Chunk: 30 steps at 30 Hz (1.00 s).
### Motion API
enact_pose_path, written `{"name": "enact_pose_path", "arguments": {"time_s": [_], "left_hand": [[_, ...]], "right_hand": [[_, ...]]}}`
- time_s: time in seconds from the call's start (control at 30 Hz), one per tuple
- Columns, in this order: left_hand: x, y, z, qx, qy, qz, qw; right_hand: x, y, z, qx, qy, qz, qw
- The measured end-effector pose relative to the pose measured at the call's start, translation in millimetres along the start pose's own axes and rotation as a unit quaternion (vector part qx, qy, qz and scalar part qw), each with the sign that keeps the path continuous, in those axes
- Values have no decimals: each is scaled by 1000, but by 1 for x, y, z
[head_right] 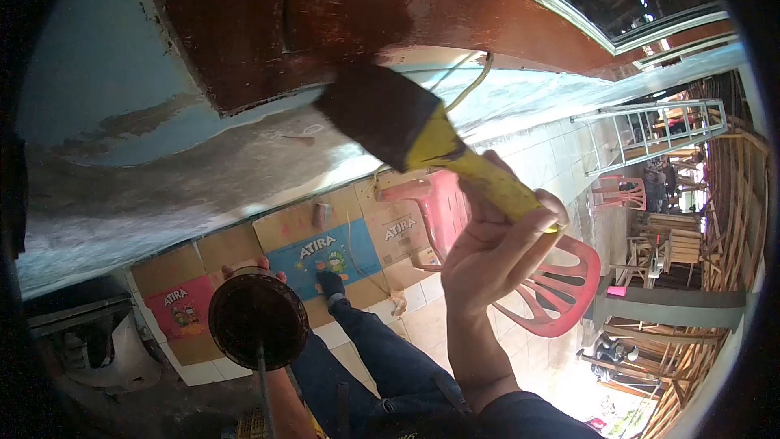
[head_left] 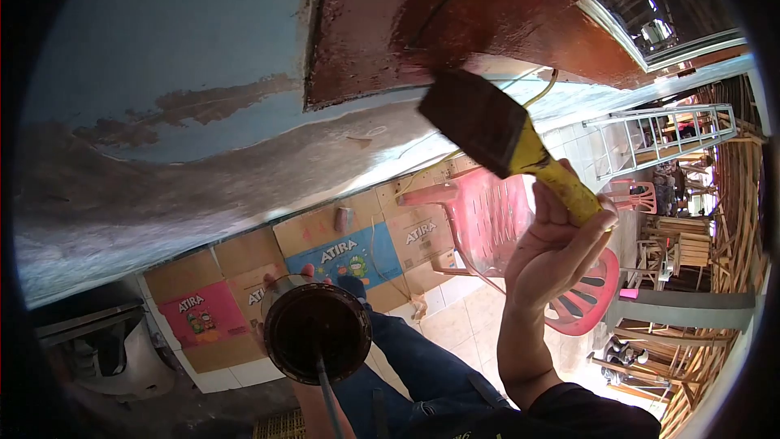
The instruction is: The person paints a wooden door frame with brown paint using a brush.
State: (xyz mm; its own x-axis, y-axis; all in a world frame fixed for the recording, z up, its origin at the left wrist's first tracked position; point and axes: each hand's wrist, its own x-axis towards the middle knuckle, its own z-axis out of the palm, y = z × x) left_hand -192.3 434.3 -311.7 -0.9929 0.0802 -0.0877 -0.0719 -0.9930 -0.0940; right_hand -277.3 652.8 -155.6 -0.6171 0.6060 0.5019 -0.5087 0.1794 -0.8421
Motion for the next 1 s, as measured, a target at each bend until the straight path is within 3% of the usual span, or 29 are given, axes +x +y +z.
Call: {"name": "enact_pose_path", "arguments": {"time_s": [0.13,0.27,0.4,0.57,0.7,0.8,0.93,1.0], "left_hand": [[-8,5,-18,24,29,3,999],[-8,5,-15,22,24,-17,999],[-8,2,-7,25,47,-19,998],[-5,1,-10,5,34,-52,998],[-6,6,-14,19,45,-69,996],[-6,1,-7,15,66,-67,996],[-5,3,-8,15,72,-78,994],[-3,4,-2,22,67,-81,994]], "right_hand": [[2,-3,-10,42,28,21,999],[2,5,-6,35,-30,-23,999],[11,-1,-13,-9,45,-15,999],[-1,1,-10,99,-50,-29,993],[5,7,-10,9,17,-45,999],[5,3,-17,57,39,-24,997],[-2,9,-11,123,-32,-22,992],[3,13,-10,80,-13,-37,996]]}}
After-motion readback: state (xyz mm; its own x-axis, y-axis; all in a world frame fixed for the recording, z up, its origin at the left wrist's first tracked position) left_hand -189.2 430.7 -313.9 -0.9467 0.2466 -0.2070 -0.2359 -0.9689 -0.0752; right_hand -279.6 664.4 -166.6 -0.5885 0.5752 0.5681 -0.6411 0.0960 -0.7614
